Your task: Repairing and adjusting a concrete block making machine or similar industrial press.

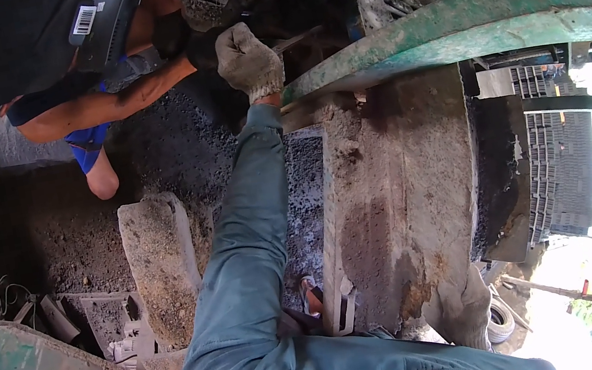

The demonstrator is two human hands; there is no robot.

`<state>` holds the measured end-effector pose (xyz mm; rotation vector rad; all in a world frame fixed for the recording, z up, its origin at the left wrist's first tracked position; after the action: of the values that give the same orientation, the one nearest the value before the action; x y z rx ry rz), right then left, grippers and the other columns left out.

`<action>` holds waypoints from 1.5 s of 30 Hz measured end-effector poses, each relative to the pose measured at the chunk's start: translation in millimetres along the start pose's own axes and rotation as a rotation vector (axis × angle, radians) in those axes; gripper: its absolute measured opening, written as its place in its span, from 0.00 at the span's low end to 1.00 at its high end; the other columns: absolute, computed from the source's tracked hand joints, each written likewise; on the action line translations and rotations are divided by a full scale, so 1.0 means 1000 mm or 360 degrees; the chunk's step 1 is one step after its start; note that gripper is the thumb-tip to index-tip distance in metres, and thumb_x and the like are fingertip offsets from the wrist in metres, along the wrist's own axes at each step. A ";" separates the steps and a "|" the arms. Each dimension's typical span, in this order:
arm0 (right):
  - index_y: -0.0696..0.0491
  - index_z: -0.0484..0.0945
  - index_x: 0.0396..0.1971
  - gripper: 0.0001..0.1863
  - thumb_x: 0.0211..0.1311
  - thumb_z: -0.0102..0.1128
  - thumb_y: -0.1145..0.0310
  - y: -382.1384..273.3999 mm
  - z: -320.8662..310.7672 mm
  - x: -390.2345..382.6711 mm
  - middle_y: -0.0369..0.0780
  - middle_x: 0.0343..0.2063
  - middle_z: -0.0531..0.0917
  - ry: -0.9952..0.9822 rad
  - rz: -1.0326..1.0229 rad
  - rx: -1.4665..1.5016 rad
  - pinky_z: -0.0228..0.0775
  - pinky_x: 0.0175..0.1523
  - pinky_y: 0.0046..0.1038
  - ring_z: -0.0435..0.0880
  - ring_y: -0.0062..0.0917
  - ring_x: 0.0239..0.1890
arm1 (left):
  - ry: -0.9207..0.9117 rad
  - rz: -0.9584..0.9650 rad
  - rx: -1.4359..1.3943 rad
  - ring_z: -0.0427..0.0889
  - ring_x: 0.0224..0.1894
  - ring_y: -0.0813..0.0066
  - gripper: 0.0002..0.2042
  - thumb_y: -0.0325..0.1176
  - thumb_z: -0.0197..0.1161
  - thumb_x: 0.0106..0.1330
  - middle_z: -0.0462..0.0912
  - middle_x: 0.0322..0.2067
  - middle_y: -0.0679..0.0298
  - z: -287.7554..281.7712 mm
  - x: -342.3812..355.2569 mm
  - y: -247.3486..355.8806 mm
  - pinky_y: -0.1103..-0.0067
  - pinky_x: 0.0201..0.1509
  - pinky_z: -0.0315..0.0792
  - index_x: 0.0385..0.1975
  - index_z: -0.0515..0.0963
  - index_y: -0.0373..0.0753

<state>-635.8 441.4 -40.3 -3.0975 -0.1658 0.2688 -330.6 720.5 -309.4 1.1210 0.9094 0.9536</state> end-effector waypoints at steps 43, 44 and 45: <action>0.60 0.76 0.48 0.17 0.62 0.60 0.69 -0.002 -0.009 0.009 0.49 0.37 0.85 -0.0136 0.0679 0.0482 0.76 0.46 0.35 0.85 0.40 0.39 | 0.0086 -0.0907 -0.1273 0.64 0.12 0.72 0.22 0.49 0.54 0.74 0.59 0.12 0.68 -0.012 -0.007 -0.030 0.60 0.50 0.78 0.29 0.68 0.34; 0.60 0.76 0.48 0.17 0.62 0.60 0.69 -0.004 -0.011 0.010 0.48 0.37 0.85 -0.0140 0.0644 0.0444 0.76 0.46 0.35 0.85 0.40 0.39 | 0.0016 -0.0962 -0.1272 0.66 0.13 0.72 0.20 0.47 0.54 0.75 0.62 0.12 0.67 -0.013 -0.017 -0.032 0.61 0.49 0.79 0.29 0.69 0.34; 0.60 0.75 0.48 0.17 0.62 0.60 0.69 -0.007 -0.011 0.010 0.48 0.37 0.85 -0.0153 0.0607 0.0416 0.76 0.47 0.35 0.85 0.41 0.39 | 0.0016 -0.0955 -0.1267 0.66 0.13 0.72 0.20 0.47 0.54 0.75 0.62 0.12 0.67 -0.016 -0.026 -0.036 0.61 0.49 0.79 0.29 0.69 0.34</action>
<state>-624.6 448.8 -30.9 -2.8326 0.4280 0.4109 -348.3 695.0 -345.2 0.1427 0.7016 0.7033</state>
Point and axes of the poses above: each hand's wrist, its own x-axis towards the middle knuckle, its own z-axis out of the palm, y = z × x, the point moved 4 cm from there along x, towards the middle knuckle
